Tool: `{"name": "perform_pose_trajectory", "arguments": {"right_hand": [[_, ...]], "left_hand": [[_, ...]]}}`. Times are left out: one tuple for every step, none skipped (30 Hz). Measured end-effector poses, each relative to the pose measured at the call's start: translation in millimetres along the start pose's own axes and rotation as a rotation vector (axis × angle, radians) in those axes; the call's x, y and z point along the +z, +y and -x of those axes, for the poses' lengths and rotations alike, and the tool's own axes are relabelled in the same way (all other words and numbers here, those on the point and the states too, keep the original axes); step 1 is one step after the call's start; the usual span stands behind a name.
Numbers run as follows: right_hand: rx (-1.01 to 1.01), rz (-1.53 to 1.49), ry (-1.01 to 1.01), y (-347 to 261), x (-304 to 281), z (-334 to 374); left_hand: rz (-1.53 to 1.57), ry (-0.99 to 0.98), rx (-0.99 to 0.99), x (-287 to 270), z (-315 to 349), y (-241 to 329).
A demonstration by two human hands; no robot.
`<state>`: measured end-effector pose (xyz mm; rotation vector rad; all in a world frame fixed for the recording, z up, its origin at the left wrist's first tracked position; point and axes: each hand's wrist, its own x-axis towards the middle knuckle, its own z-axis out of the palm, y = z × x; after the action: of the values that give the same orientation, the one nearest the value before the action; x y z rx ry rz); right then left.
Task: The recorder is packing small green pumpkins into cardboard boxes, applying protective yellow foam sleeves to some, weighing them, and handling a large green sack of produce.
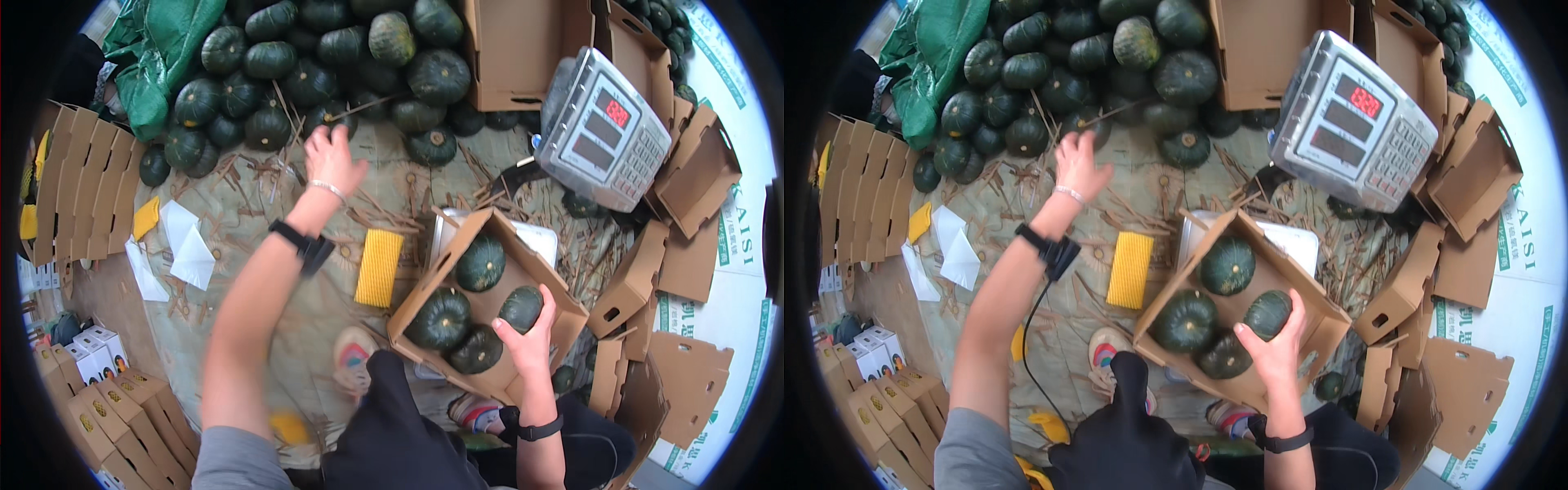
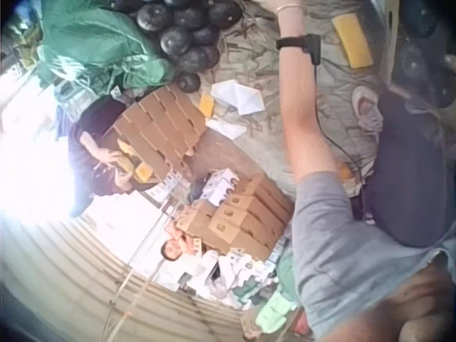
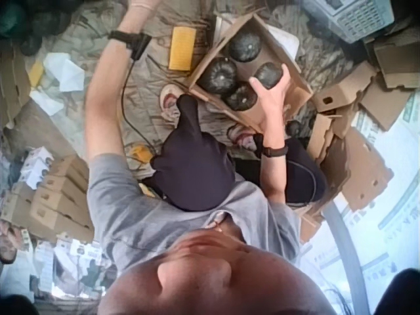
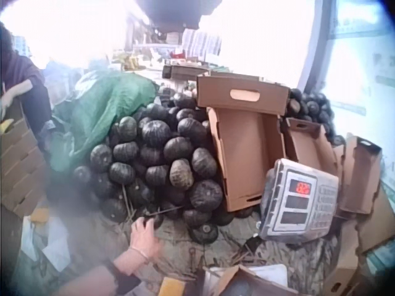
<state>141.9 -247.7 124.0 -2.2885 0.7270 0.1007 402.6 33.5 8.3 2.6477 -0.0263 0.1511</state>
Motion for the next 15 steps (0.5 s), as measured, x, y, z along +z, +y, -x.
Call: {"name": "perform_pose_trajectory", "arguments": {"right_hand": [[-0.016, 0.001, 0.008, 10, 7, -6], [-0.085, 0.108, 0.044, 20, 14, -10], [-0.152, 0.215, 0.072, 25, 21, -14], [-0.16, 0.235, 0.017, 27, 28, -19], [-0.169, 0.261, -0.007, 26, 27, -23], [-0.179, 0.284, -0.035, 25, 26, -26], [-0.189, 0.29, -0.044, 24, 22, -30], [-0.206, 0.335, -0.073, 22, 15, -29], [-0.235, 0.374, -0.101, 17, 12, -31], [-0.334, 0.415, -0.051, 8, 7, -22], [-0.226, 0.121, -0.086, 5, 3, -22], [-0.096, -0.168, -0.126, -3, -1, -17], [0.006, -0.413, -0.176, -15, 0, -17], [0.011, -0.7, -0.193, -40, 5, -11], [0.023, -0.833, -0.193, -68, 9, -4]], "left_hand": [[-0.116, 0.039, -0.102, 13, -23, -12], [-0.129, 0.042, -0.193, 23, -42, -18], [-0.07, 0.06, -0.292, 34, -54, -22], [-0.013, 0.077, -0.394, 43, -61, -28], [-0.006, 0.078, -0.404, 46, -66, -25], [0.002, 0.067, -0.452, 47, -69, -23], [0.006, 0.059, -0.502, 46, -71, -23], [-0.004, 0.058, -0.518, 42, -65, -28], [0.023, 0.062, -0.435, 36, -63, -34], [0.045, 0.067, -0.352, 29, -57, -41], [0.133, 0.115, -0.27, 25, -42, -34], [0.261, 0.07, -0.209, 13, -18, -18], [0.359, 0.089, -0.065, -1, 4, 2], [0.443, 0.046, 0.102, -26, 30, 27], [0.471, -0.058, 0.3, -55, 55, 57]]}}
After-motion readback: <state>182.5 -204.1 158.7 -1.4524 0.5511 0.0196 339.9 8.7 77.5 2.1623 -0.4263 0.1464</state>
